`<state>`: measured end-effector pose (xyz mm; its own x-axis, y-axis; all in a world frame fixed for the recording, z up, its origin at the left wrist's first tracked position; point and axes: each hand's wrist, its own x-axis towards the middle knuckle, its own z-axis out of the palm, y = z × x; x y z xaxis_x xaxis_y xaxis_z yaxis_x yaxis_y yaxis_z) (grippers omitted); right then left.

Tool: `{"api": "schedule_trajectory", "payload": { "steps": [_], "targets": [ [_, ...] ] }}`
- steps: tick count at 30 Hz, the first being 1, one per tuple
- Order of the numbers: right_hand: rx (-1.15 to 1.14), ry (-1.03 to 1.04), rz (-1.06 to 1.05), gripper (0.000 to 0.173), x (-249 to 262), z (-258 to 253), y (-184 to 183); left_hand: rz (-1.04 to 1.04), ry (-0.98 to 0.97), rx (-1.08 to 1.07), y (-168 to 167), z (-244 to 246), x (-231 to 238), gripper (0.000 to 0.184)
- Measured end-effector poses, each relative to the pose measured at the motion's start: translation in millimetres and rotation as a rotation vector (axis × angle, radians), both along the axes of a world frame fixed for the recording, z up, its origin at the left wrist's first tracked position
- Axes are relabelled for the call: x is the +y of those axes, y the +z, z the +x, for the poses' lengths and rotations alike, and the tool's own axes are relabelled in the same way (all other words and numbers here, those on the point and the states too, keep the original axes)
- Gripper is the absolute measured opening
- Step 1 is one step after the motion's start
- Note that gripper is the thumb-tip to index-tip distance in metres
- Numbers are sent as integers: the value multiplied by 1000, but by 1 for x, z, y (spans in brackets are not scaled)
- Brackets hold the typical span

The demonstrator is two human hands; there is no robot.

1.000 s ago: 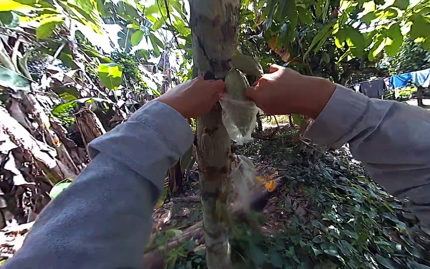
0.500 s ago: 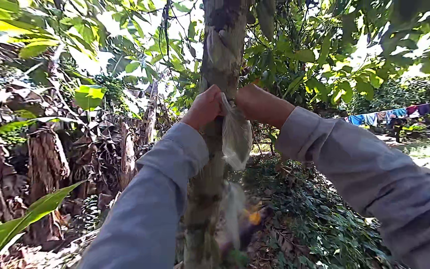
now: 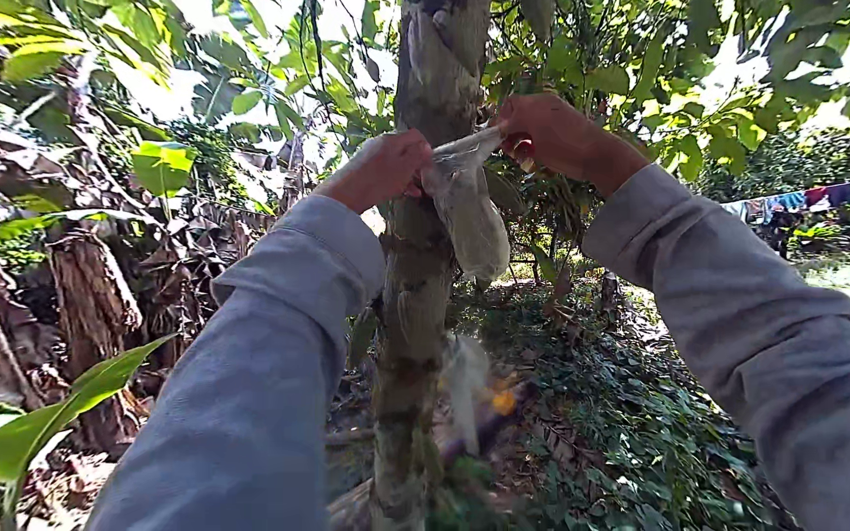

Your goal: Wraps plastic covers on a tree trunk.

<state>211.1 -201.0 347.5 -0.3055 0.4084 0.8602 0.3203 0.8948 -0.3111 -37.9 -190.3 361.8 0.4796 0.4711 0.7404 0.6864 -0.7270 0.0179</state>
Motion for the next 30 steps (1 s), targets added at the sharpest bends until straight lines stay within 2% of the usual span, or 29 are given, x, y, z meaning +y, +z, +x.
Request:
{"api": "schedule_trajectory", "payload": {
  "steps": [3, 5, 8, 11, 13, 15, 16, 18, 20, 23, 25, 27, 30],
  "targets": [
    [230, 355, -87, 23, 16, -10, -6, 221, 57, 174, 3, 4, 13, 32],
    [324, 498, -94, 25, 24, -19, -6, 255, 80, 216, 6, 5, 16, 29],
    [397, 539, -140, 28, 27, -24, -2, 51, 72, 105, 5, 4, 4, 27],
    [392, 651, -144, 25, 31, -22, -4, -141, -49, -64, -3, 2, 3, 30],
    [435, 768, -163, 29, 35, -23, -10, -69, -40, -64, -5, 7, 11, 34],
    [453, 789, -164, 32, 37, -25, -12, 111, 33, 3, -2, 16, 16, 37],
    [449, 724, -130, 29, 38, -26, -12, 152, 58, -1, 1, 20, 16, 40],
    [389, 412, -4, 14, 37, -25, -10, 100, 35, -162, 4, 25, 18, 46],
    [221, 56, 156, 10, 35, -29, -13, -17, -119, -412, -2, 35, 17, 48],
    [-36, -286, 339, 17, 25, -46, -21, -208, -420, -729, -11, 56, 8, 36],
    [-129, -394, 367, 20, 18, -59, -27, -256, -512, -860, -16, 65, 6, 20],
    [-128, -436, 356, 19, 14, -64, -30, -167, -480, -866, -19, 65, 13, 7],
    [14, -390, 331, 17, 18, -64, -35, 27, -281, -642, -27, 53, 24, 28]
  ]
}}
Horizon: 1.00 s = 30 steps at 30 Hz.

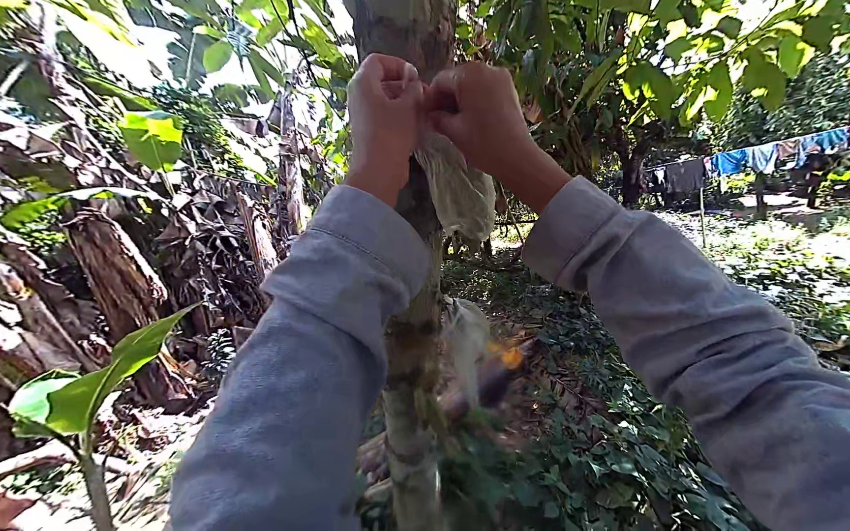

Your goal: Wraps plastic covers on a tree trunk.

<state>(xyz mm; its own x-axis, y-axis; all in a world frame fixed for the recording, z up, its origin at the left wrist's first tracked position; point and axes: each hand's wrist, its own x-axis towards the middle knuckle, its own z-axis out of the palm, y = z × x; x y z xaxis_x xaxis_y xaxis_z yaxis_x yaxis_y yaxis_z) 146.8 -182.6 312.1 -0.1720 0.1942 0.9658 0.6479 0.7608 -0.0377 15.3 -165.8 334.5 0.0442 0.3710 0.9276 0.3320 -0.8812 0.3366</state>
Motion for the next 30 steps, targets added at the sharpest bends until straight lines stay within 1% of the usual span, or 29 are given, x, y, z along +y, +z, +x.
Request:
{"api": "schedule_trajectory", "payload": {
  "steps": [1, 3, 4, 6, 7, 9, 10, 13, 15, 18, 20, 23, 24, 26, 28, 30],
  "targets": [
    [51, 48, 8, 20, 3, 1, -1, 29, 62, 47, -3, -4, 2, 29],
    [111, 125, 2, 33, 7, 3, 1, 57, 147, 114, -6, -11, 5, 33],
    [128, 155, 4, 31, 8, 3, 3, 81, 213, 158, -8, -13, 5, 35],
    [131, 206, 23, 21, 12, 2, 5, 173, 353, 266, -13, -14, -1, 40],
    [115, 225, 25, 22, 13, 3, 6, 226, 410, 303, -15, -13, -3, 42],
    [71, 260, 6, 38, 13, 5, 8, 290, 474, 312, -18, -12, -6, 45],
    [69, 275, 4, 39, 14, 5, 9, 295, 480, 284, -18, -12, -6, 48],
    [85, 268, 13, 19, 15, 7, 9, 234, 434, 205, -15, -11, -5, 56],
    [66, 261, 18, 15, 13, 8, 9, 232, 430, 198, -15, -10, -5, 58],
    [35, 303, -10, 13, 14, 5, 17, 289, 478, 230, -14, -7, -4, 59],
    [105, 308, 16, 14, 18, 3, 21, 340, 531, 256, -15, -3, -3, 56],
    [272, 206, 7, 33, 15, -3, 21, 343, 586, 301, -19, 7, -4, 48],
    [316, 164, 2, 32, 14, -6, 21, 349, 595, 288, -19, 8, -2, 46],
    [330, 86, -3, 22, 11, -9, 21, 374, 593, 233, -21, 9, 3, 44],
    [268, 47, -15, 15, 9, -7, 20, 387, 575, 163, -23, 9, 6, 46],
    [182, 43, -31, 16, 7, -2, 22, 377, 551, 123, -23, 8, 6, 50]
  ]
}}
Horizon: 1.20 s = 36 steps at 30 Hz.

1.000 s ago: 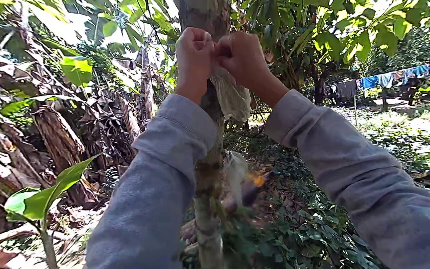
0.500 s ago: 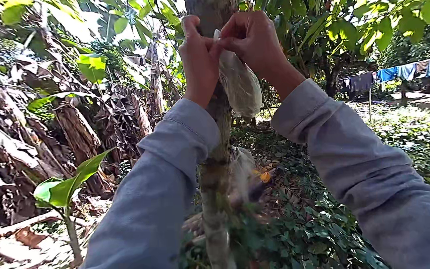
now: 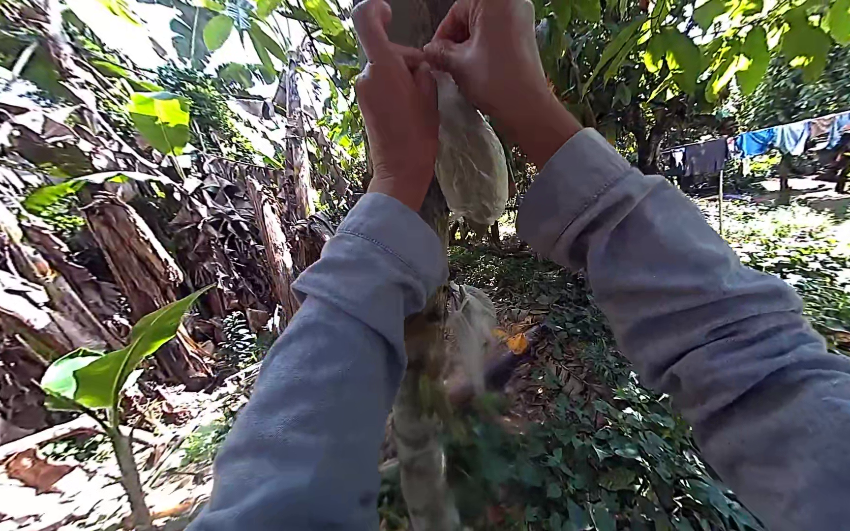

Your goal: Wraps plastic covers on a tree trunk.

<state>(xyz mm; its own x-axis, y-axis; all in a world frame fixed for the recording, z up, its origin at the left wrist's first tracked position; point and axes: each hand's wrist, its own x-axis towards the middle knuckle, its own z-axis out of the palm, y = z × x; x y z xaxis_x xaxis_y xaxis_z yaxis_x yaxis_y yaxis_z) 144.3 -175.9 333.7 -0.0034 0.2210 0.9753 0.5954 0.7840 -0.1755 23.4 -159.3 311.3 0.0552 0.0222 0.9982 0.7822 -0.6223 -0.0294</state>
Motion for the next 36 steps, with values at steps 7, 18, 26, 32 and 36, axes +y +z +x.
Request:
{"api": "schedule_trajectory", "payload": {
  "steps": [7, 18, 26, 32, 36],
  "targets": [
    [-229, 8, -223, 17, -16, 9, 5, -73, -44, 52, 10, -8, -4, 52],
    [-122, 295, -507, 14, -23, 18, 17, 163, 105, 298, 8, -27, -7, 26],
    [-54, 267, -527, 17, -20, 18, 23, 302, 201, 417, 12, -31, -5, 27],
    [27, 49, -387, 24, 2, 22, 26, 118, 240, 382, 4, -28, -11, 27],
    [156, 94, -331, 24, 23, 28, 24, 130, 193, 378, -6, -36, -3, 23]
  ]
}}
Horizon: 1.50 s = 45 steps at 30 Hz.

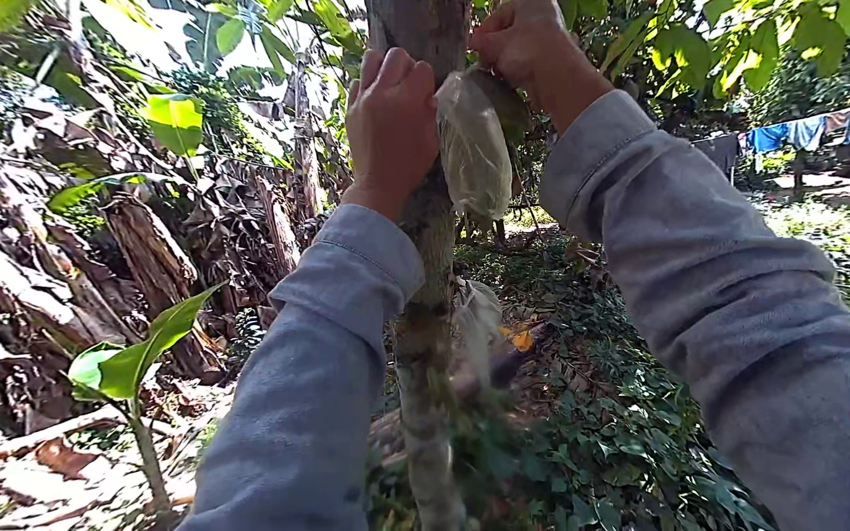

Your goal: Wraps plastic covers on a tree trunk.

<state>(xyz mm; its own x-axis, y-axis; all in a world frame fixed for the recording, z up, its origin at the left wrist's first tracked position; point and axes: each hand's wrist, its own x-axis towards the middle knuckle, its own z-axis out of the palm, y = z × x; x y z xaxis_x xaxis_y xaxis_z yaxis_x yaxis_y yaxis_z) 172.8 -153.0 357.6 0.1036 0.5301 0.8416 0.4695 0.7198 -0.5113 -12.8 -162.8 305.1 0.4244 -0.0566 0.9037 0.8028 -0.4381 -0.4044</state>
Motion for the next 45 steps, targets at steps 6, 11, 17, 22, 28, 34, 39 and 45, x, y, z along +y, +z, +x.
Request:
{"api": "schedule_trajectory", "payload": {
  "steps": [6, 11, 17, 22, 28, 34, 39, 45],
  "targets": [
    [10, -47, 333, 15, -10, -1, -27, -162, -158, -199, -24, 2, -2, 27],
    [-64, -54, 618, 47, -24, 0, -142, -950, -439, -584, -69, 15, -23, 58],
    [-48, 38, 493, 32, 15, -9, -192, -1112, -609, -647, -107, 37, 1, 51],
    [-71, -19, 577, 18, 25, -2, -221, -1135, -605, -598, -141, 29, 14, 20],
    [-255, 16, 398, 36, 16, 8, -239, -1165, -356, -453, -154, 12, 0, 27],
    [-846, 374, -199, 20, -55, 79, -347, -1210, -641, 162, -255, -60, 43, 26],
    [-959, 574, -714, 10, -135, 144, -463, -1508, -447, -75, -365, -28, -75, 29],
    [-763, 508, -835, 13, -185, 118, -531, -1799, -520, 64, -434, 21, -92, 20]
  ]
}}
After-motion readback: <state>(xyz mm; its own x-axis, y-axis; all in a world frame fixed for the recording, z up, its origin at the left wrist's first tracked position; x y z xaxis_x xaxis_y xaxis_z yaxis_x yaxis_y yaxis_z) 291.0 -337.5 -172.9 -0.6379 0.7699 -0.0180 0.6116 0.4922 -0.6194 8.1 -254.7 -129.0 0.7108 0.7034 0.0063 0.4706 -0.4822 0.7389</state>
